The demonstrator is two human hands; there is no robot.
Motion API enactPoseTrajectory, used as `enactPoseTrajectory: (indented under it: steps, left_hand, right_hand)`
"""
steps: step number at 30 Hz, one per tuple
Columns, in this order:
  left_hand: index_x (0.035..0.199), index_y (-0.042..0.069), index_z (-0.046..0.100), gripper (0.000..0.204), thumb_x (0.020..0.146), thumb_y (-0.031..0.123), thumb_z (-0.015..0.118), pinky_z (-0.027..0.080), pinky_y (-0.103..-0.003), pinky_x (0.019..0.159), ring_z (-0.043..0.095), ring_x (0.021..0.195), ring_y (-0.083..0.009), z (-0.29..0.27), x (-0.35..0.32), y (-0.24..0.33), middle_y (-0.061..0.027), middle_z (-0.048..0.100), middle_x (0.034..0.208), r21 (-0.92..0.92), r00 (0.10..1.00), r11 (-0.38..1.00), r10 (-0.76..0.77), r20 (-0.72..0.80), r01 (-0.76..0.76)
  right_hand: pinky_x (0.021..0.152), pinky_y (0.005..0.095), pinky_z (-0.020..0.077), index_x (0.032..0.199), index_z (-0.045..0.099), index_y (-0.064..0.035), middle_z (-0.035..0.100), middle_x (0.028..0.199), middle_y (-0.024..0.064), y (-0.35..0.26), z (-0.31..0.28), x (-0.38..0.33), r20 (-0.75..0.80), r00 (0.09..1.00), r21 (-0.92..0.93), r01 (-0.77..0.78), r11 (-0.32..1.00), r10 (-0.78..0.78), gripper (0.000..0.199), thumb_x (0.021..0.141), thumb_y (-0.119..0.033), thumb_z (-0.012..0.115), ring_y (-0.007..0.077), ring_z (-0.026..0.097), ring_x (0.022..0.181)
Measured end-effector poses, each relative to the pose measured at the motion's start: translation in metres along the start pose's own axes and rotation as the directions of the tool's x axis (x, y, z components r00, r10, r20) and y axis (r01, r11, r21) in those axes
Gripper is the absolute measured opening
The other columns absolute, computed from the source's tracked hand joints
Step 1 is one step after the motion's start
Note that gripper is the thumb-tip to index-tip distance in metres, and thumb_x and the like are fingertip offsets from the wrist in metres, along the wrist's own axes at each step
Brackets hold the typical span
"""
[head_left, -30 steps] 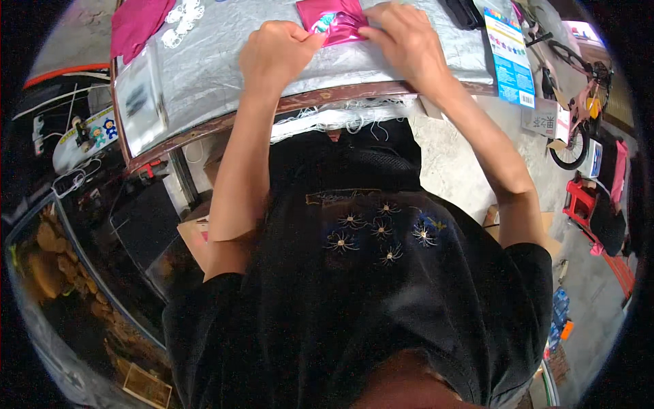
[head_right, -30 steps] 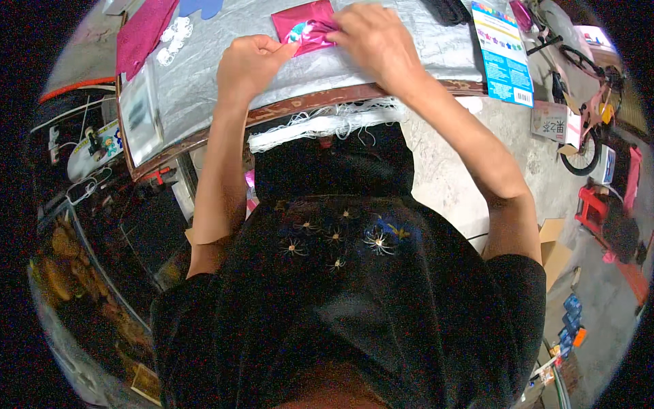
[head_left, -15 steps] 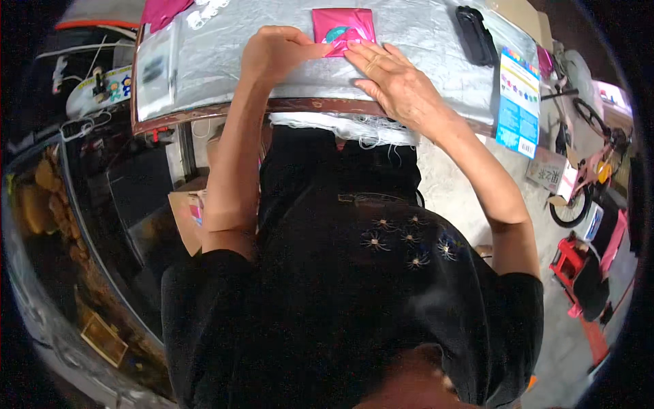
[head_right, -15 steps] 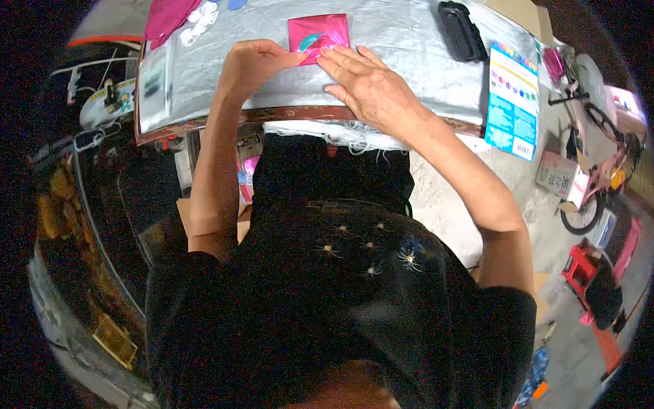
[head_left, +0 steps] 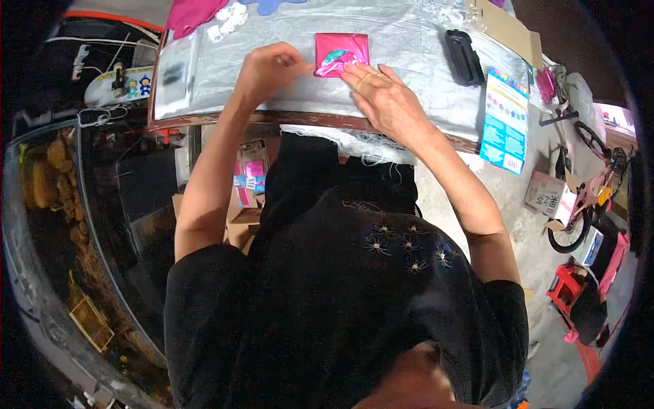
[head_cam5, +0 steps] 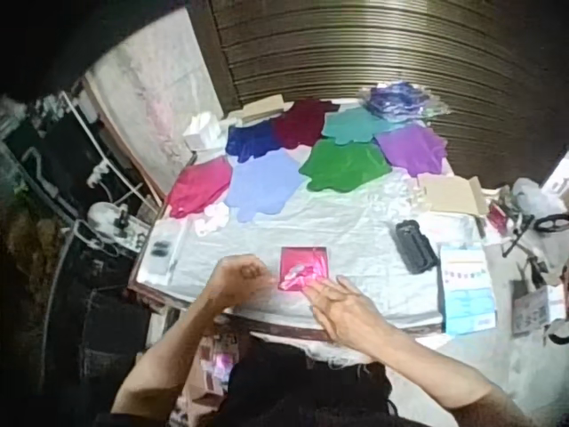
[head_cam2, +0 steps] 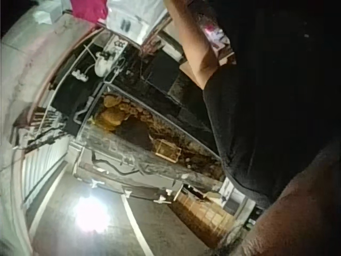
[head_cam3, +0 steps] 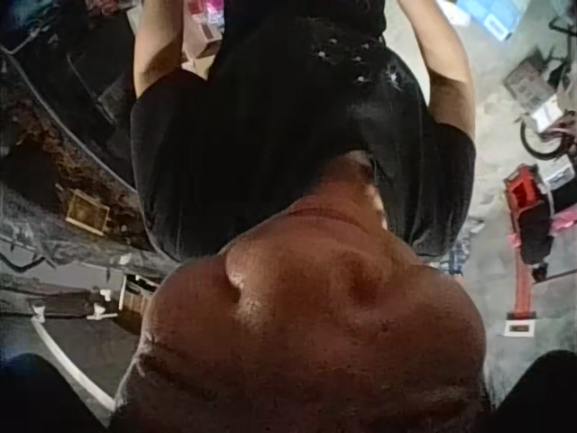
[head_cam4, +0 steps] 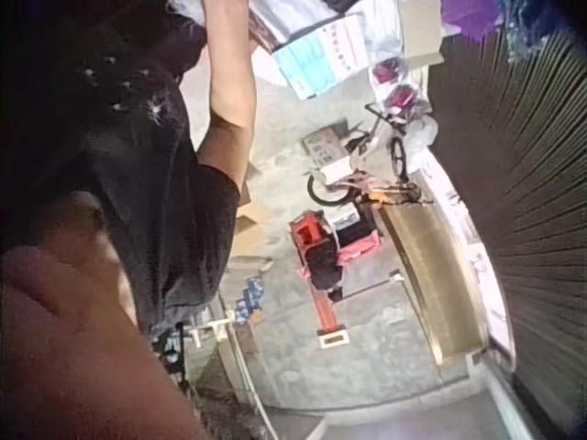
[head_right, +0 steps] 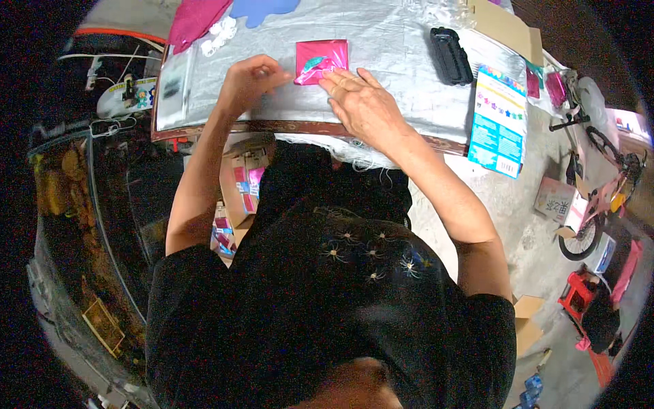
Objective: Folding various colored plastic sheets and placing them into small clear plastic bags.
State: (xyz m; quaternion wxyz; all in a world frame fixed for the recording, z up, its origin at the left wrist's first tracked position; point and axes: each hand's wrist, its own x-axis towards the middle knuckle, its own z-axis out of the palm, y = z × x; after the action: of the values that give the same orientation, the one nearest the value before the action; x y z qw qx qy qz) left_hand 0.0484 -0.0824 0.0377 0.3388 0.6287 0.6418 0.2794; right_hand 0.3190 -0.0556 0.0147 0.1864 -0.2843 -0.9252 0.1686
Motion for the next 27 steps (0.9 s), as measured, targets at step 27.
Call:
enactPoseTrajectory:
  steps: [27]
  left_hand:
    - [0.101,0.001,0.072,0.017,0.088,0.012,0.072,0.055,-0.031,0.073,0.068,0.075,-0.0181,-0.019,0.007,0.009,-0.0073,0.072,0.088,0.071,0.862,0.859,0.505,0.033,-0.506]
  right_hand:
    - [0.099,0.0343,0.0420,0.106,0.076,-0.0084,0.076,0.099,0.0045,-0.017,-0.011,0.031,-0.428,0.896,0.103,-0.083,0.991,0.119,0.018,0.088,-0.014,0.076,0.0197,0.068,0.093]
